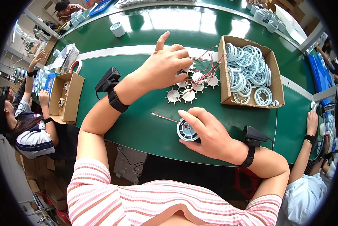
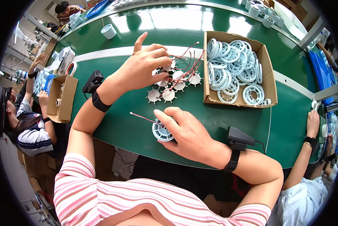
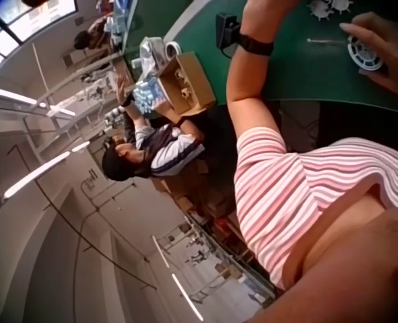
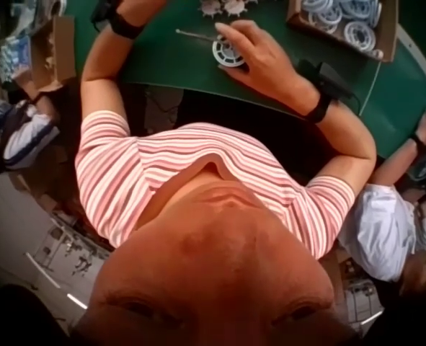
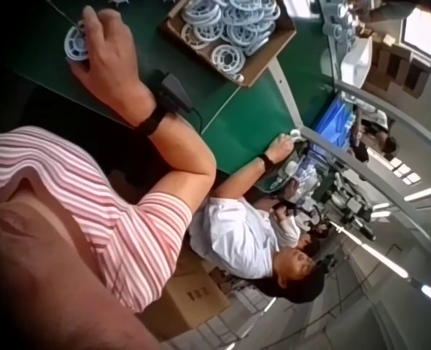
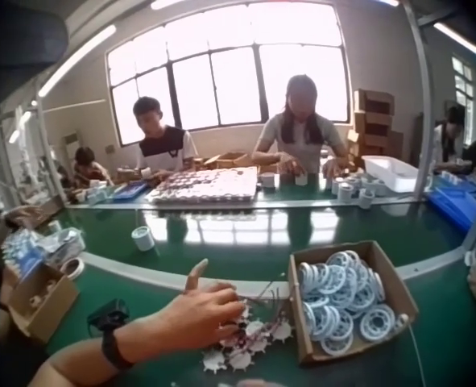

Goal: The person picks up a white plastic frame and a metal component with wires, fits the component into the frame, and snaps a plastic ring onto the assembly. After placing the unit on the table, the person repeats the process with another set of components.

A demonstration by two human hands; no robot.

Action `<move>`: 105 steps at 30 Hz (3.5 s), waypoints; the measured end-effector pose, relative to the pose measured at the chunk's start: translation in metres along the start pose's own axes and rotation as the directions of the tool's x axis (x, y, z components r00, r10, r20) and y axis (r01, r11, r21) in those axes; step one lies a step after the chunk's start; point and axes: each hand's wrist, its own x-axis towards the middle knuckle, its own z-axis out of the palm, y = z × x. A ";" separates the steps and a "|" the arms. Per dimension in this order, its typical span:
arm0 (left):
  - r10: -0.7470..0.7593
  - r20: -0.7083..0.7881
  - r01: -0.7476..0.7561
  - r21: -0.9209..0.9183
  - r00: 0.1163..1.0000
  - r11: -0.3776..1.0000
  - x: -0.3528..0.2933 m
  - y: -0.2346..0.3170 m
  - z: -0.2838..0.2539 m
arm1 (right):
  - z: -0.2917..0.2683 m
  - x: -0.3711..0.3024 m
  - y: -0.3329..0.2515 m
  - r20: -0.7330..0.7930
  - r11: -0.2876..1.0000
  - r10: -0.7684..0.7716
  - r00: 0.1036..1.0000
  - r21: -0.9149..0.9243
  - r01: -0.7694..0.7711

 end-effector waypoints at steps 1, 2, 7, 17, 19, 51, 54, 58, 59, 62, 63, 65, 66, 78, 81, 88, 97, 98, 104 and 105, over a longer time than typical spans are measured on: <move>0.005 0.002 -0.005 -0.001 1.000 1.000 0.000 0.002 0.001 | 0.000 0.000 0.000 -0.004 1.000 0.003 1.000 -0.001 -0.003; 0.002 -0.011 -0.002 0.002 1.000 1.000 0.000 0.005 0.002 | 0.000 0.000 0.000 -0.001 1.000 0.005 1.000 -0.003 -0.005; 0.022 -0.106 -0.019 0.027 0.994 0.999 -0.001 0.006 0.006 | 0.000 -0.001 0.001 0.002 1.000 0.005 1.000 -0.001 -0.005; -0.176 -0.295 0.161 -0.075 0.939 0.984 -0.009 -0.001 -0.008 | -0.002 -0.001 -0.001 -0.015 1.000 0.015 1.000 -0.005 -0.015; -0.496 -0.088 0.285 -0.726 0.864 0.626 -0.015 0.001 -0.023 | -0.005 0.000 0.002 -0.123 0.996 0.077 0.989 -0.024 -0.081; -0.206 0.429 0.289 -0.825 0.879 -0.486 -0.074 0.087 -0.018 | -0.034 -0.001 -0.009 -0.241 0.987 0.014 0.970 0.157 0.025; -0.186 0.416 0.264 -0.803 0.890 -0.534 -0.072 0.086 -0.016 | -0.036 -0.002 -0.010 -0.195 0.975 0.057 0.979 0.222 -0.012; -0.142 0.397 0.231 -0.750 0.907 -0.620 -0.072 0.084 -0.017 | -0.038 -0.003 -0.010 -0.220 0.960 0.104 0.970 0.277 -0.040; -0.121 0.401 0.235 -0.729 0.908 -0.643 -0.072 0.083 -0.017 | -0.038 -0.003 -0.010 -0.231 0.955 0.113 0.966 0.292 -0.042; -0.198 0.340 0.230 -0.873 0.919 -0.429 -0.075 0.081 -0.016 | -0.039 0.000 -0.012 -0.248 0.968 0.124 0.961 0.243 -0.062; -0.271 0.253 0.218 -0.964 0.929 -0.153 -0.076 0.081 -0.015 | -0.040 0.003 -0.014 -0.257 0.981 0.123 0.958 0.177 -0.078; -0.322 0.145 0.197 -0.971 0.935 0.135 -0.076 0.082 -0.013 | -0.039 0.005 -0.016 -0.260 0.990 0.117 0.959 0.108 -0.091; -0.329 0.206 0.239 -0.969 0.922 0.063 -0.076 0.083 -0.011 | -0.038 0.003 -0.017 -0.263 0.989 0.132 0.956 0.100 -0.109; -0.295 0.349 0.270 -0.922 0.889 -0.277 -0.077 0.101 0.004 | -0.037 0.000 -0.023 -0.227 0.988 0.142 0.964 -0.023 -0.151; -0.257 0.398 0.311 -0.895 0.881 -0.321 -0.075 0.098 0.004 | -0.038 0.000 -0.024 -0.221 0.986 0.156 0.963 -0.024 -0.166; -0.218 0.321 0.255 -0.925 0.922 -0.280 -0.079 0.097 0.013 | -0.035 0.000 -0.026 -0.234 0.982 0.184 0.955 -0.008 -0.191; -0.203 0.413 0.300 -0.854 0.888 -0.424 -0.078 0.095 0.006 | -0.036 0.000 -0.022 -0.239 0.986 0.167 0.957 0.022 -0.166; -0.205 0.399 0.287 -0.860 0.894 -0.422 -0.079 0.096 0.008 | -0.036 0.000 -0.022 -0.235 0.987 0.159 0.959 0.011 -0.161; -0.203 0.342 0.254 -0.897 0.918 -0.361 -0.081 0.098 0.012 | -0.035 -0.002 -0.025 -0.228 0.988 0.150 0.962 0.002 -0.154; -0.203 0.344 0.256 -0.897 0.917 -0.361 -0.081 0.098 0.012 | -0.036 -0.002 -0.025 -0.229 0.988 0.152 0.962 0.003 -0.155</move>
